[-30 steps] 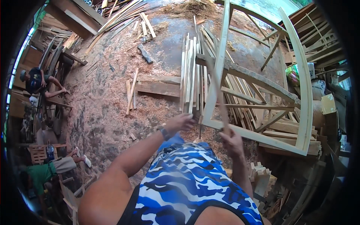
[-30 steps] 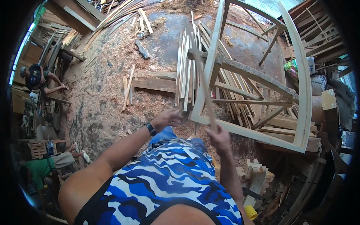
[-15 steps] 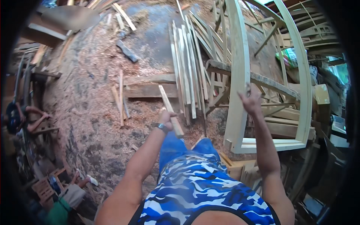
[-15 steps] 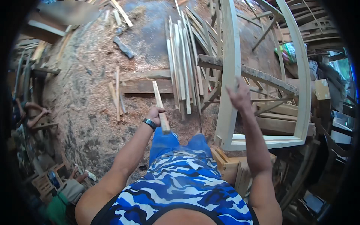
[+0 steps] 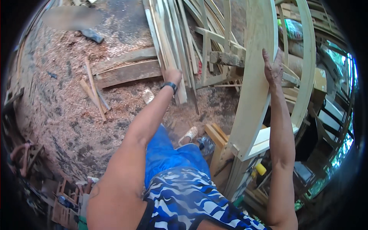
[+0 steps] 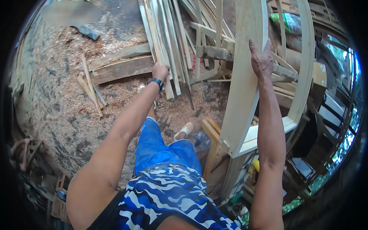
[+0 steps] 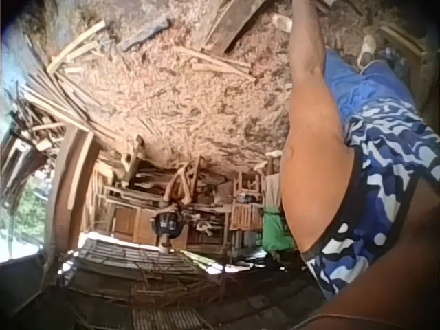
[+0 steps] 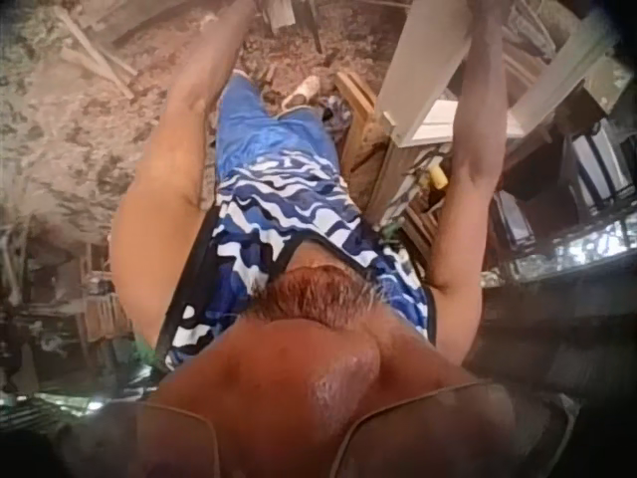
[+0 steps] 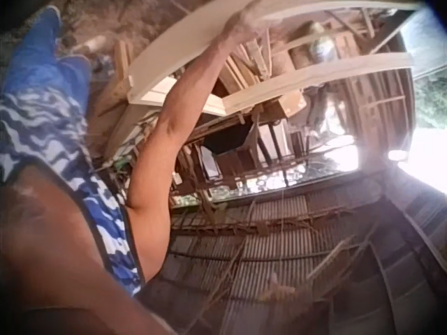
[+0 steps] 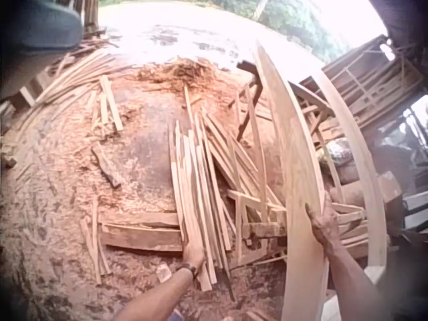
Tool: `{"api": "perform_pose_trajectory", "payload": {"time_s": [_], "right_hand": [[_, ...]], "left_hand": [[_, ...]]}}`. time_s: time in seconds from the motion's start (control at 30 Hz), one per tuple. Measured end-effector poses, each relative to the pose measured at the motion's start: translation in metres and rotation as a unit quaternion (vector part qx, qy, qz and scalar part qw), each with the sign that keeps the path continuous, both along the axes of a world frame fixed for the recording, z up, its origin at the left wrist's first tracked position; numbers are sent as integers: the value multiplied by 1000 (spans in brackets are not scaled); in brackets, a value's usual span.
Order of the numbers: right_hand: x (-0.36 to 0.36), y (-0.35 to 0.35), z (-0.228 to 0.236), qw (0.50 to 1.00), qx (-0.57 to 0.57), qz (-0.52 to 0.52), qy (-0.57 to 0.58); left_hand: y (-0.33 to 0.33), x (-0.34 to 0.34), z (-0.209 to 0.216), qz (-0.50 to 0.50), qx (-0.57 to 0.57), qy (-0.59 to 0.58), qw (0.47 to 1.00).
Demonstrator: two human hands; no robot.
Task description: The person assembles a wooden frame structure using a hammer and nails. They repeatedly pick up wooden planks, position them against the frame, and hammer nails to secure the joints. The person also uses a metal square to check alignment and a chisel to adjust the wood.
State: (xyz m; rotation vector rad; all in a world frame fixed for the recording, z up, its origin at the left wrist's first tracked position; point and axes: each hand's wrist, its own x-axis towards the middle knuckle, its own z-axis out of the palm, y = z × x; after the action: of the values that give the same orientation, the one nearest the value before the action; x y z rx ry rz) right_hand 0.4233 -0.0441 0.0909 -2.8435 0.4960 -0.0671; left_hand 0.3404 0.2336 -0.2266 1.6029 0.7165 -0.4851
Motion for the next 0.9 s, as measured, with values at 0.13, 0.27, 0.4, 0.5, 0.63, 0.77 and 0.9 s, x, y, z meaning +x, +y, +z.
{"api": "perform_pose_trajectory", "payload": {"time_s": [0.13, 0.27, 0.4, 0.5, 0.63, 0.77, 0.9], "right_hand": [[-6, -15, -12, 995, -96, -37, 10], [-3, -6, -9, 999, -39, -24, 2], [1, -8, -9, 998, -42, -35, 16], [2, -4, -11, 998, -41, -27, 34], [-3, -11, -12, 998, -36, -14, 41], [-9, -19, -14, 998, -36, -13, 42], [-24, -38, -7, 998, -20, -36, 58]], "left_hand": [[-30, 43, -35, -111, 14, -37, 993], [-55, 47, -102, -262, -83, 158, 948], [-55, -3, -201, -453, 63, 110, 882], [-57, -35, -248, -495, 52, 143, 856], [-76, -42, -270, -605, 65, 70, 791], [-111, -2, -272, -628, 89, 67, 771], [-140, 75, -254, -720, 124, 33, 682]]}}
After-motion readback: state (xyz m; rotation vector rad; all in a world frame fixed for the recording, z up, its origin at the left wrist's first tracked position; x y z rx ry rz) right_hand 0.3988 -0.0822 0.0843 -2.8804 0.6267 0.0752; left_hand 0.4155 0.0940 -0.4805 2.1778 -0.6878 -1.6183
